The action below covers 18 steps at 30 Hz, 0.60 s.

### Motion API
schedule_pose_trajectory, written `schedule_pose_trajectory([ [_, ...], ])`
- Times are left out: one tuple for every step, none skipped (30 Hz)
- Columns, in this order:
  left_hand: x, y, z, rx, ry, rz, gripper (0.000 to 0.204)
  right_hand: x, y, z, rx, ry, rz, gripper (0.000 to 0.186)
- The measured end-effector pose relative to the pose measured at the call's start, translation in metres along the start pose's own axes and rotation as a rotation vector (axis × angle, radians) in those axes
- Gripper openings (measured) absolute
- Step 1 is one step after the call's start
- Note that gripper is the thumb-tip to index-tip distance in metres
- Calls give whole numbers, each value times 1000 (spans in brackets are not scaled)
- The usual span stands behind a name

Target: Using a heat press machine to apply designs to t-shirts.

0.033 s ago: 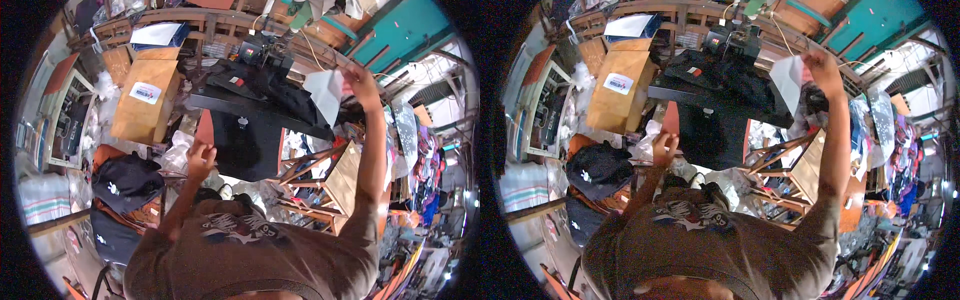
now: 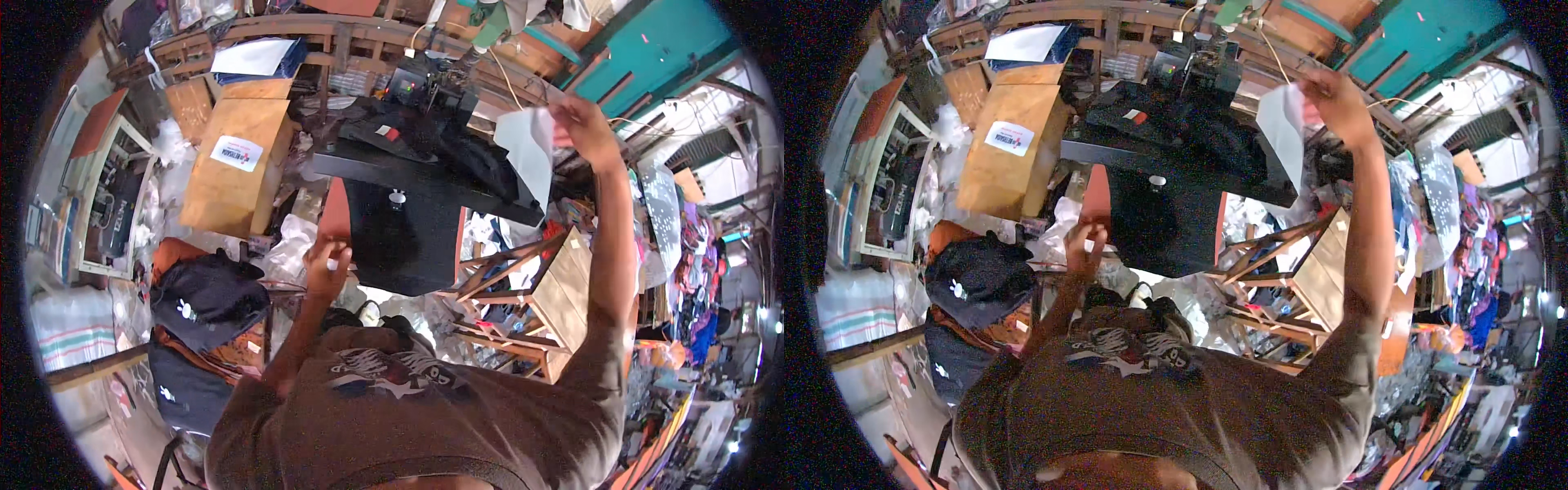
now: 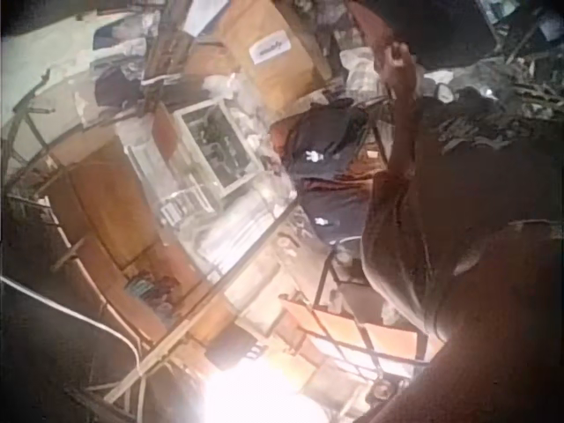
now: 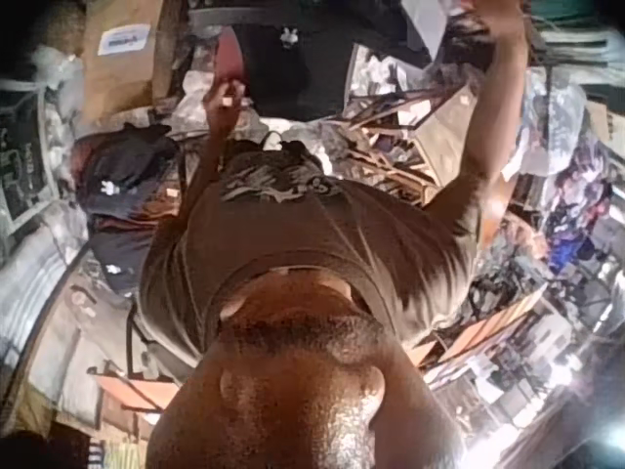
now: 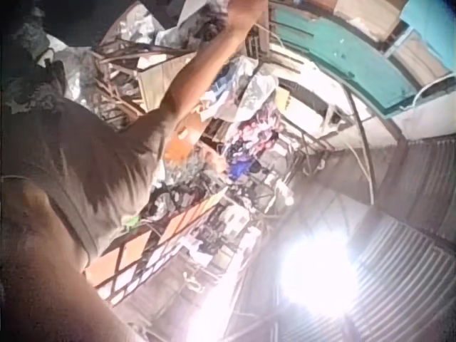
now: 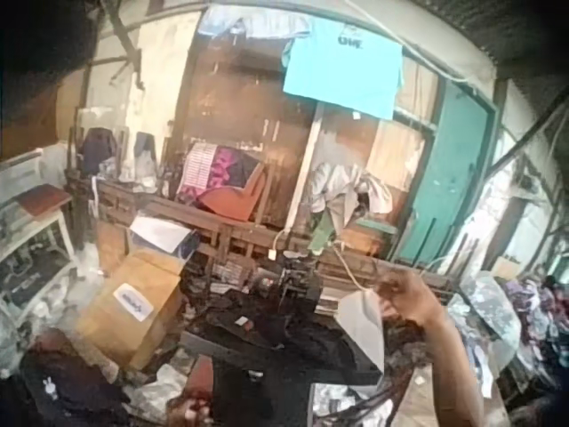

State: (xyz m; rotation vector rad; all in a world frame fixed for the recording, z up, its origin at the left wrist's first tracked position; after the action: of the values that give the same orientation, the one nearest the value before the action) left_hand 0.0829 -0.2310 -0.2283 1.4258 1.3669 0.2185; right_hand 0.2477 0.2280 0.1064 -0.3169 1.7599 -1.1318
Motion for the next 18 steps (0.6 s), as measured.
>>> schedule_pose_trajectory([
  [-8,-7,14,-56,-37,21,26,16,-21,-11,73,-60,56,17],
  [-14,-14,26,-103,-70,46,25,35,-43,-21,60,-177,48,16],
  [-17,-21,35,-161,-103,62,25,53,-58,-30,69,-225,115,17],
  [-24,-22,46,-144,-53,105,24,75,-73,-41,35,-315,132,17],
  [-30,-23,58,-144,-4,135,24,95,-84,-55,56,-338,163,18],
  [-37,-26,68,-150,46,161,24,121,-94,-68,53,-387,177,20],
  [-49,-24,77,-41,107,138,24,143,-98,-75,116,-396,227,21],
  [-54,-31,86,-146,44,122,25,166,-108,-81,71,-458,285,21],
  [-60,-38,96,-245,-20,104,27,185,-116,-90,89,-474,383,21],
  [-69,-44,103,-316,-61,96,28,202,-125,-98,71,-512,451,21],
  [-73,-51,108,-391,-98,117,33,218,-131,-105,103,-493,526,22],
  [-81,-56,112,-401,-123,128,34,235,-139,-113,103,-501,569,23],
  [-89,-61,117,-408,-146,144,35,251,-145,-120,104,-511,612,25],
  [-96,-65,121,-419,-169,157,36,263,-153,-127,82,-505,641,27],
  [-99,-72,126,-492,-210,115,39,274,-159,-133,63,-499,668,28],
  [-104,-75,130,-509,-210,145,40,284,-163,-138,86,-487,710,29],
  [-109,-78,132,-524,-210,172,42,292,-169,-144,65,-488,736,31],
  [-111,-81,135,-553,-227,186,43,300,-176,-148,10,-440,782,28],
])
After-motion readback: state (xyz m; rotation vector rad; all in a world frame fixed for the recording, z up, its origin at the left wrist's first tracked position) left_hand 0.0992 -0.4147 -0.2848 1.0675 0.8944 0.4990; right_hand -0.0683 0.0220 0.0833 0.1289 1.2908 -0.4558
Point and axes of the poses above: each hand's wrist, its own z-axis away from the middle knuckle, its own x-axis out of the palm, y = z × x, the point moved 5 cm from there along -z, towards the middle knuckle, and after that the axes turned 2 degrees about -z, right-handed, at the moved point
